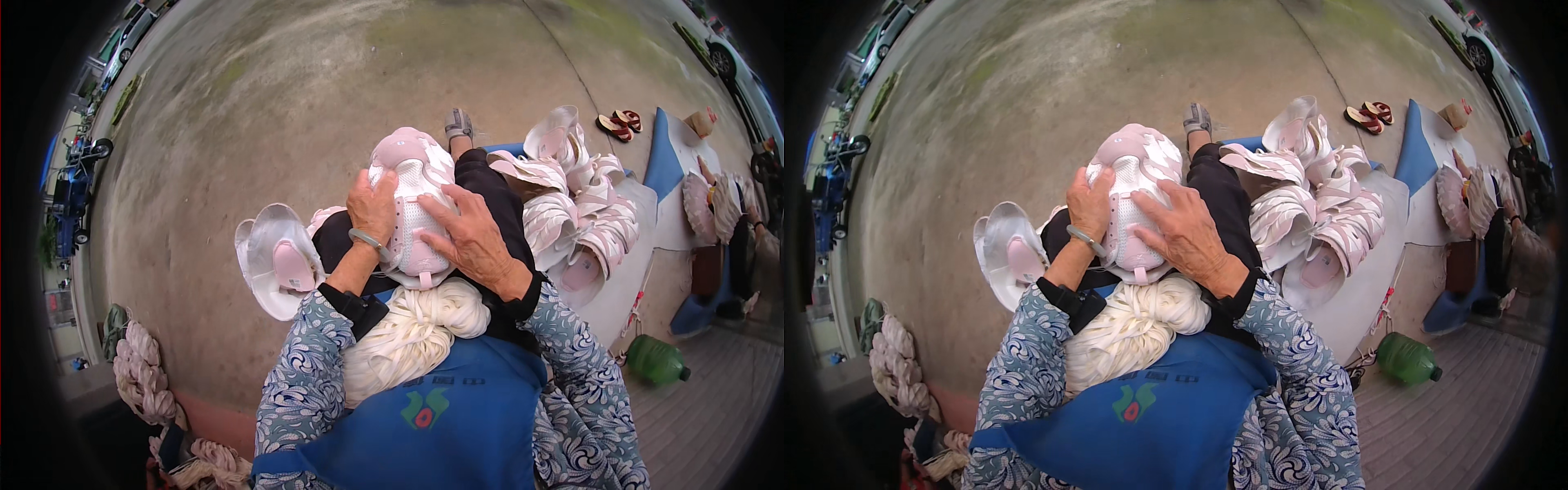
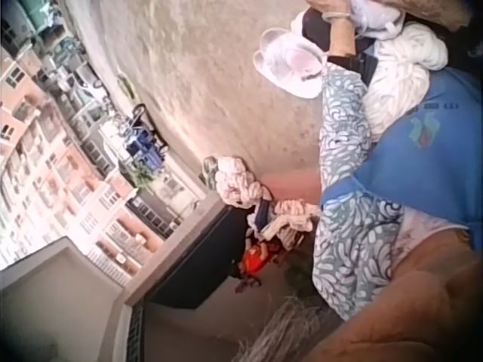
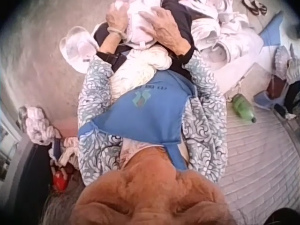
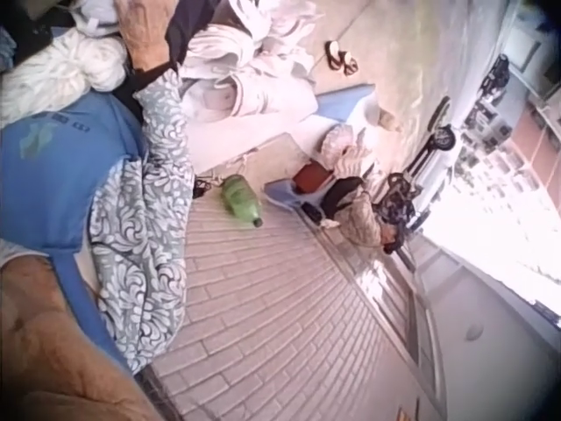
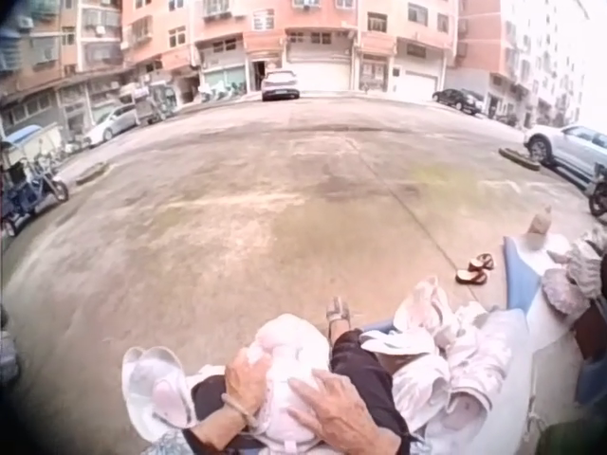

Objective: The recorder is lacing a pair of pink and white athletic shoes, threading the laces through the eyelets and securing the tongue.

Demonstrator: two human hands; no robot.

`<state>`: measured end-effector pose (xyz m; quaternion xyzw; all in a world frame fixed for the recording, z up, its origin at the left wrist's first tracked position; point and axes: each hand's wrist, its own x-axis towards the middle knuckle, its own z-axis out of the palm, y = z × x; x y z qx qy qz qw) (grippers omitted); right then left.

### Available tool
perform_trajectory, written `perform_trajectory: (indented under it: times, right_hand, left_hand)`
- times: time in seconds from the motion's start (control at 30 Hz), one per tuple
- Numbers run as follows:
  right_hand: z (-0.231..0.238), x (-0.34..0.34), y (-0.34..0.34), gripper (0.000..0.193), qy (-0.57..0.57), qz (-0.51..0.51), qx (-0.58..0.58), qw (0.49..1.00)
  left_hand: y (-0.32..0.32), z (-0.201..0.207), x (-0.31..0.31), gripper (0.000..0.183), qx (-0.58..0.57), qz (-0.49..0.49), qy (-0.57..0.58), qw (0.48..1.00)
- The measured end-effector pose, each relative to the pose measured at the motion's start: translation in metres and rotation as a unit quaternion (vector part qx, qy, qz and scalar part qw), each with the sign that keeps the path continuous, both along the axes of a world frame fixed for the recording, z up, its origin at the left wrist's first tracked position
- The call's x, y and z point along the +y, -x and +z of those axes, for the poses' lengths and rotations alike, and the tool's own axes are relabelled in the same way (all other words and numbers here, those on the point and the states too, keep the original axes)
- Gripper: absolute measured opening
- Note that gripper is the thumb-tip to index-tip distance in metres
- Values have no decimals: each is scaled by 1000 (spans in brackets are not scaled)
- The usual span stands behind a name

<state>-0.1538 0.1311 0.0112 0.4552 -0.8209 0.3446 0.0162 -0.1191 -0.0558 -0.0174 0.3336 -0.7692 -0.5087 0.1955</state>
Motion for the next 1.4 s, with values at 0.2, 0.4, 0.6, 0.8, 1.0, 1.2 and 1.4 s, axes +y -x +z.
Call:
perform_trajectory:
  times: [0.2,0.4,0.6,0.8,1.0,1.2,1.4]
  right_hand:
    - [8,-8,-2,54,3,15,33,999]
    - [15,-25,11,47,-82,49,103,990]
    - [-1,-27,8,48,-46,53,40,997]
    - [-8,-10,45,56,109,125,-111,980]
    - [-13,-31,72,62,49,-40,-268,961]
    - [-14,-61,82,53,46,8,-252,967]
    - [-2,-51,102,49,-47,-14,-272,961]
  left_hand:
    - [-3,9,-18,28,32,-34,39,998]
    - [-52,34,-2,55,60,-266,321,907]
    - [-72,14,30,66,-33,-265,372,889]
    - [-70,23,34,66,-47,-269,285,919]
    - [-72,37,32,80,-91,-358,329,869]
    - [-79,16,37,96,-38,-333,340,879]
    - [-67,40,36,98,-80,-375,410,828]
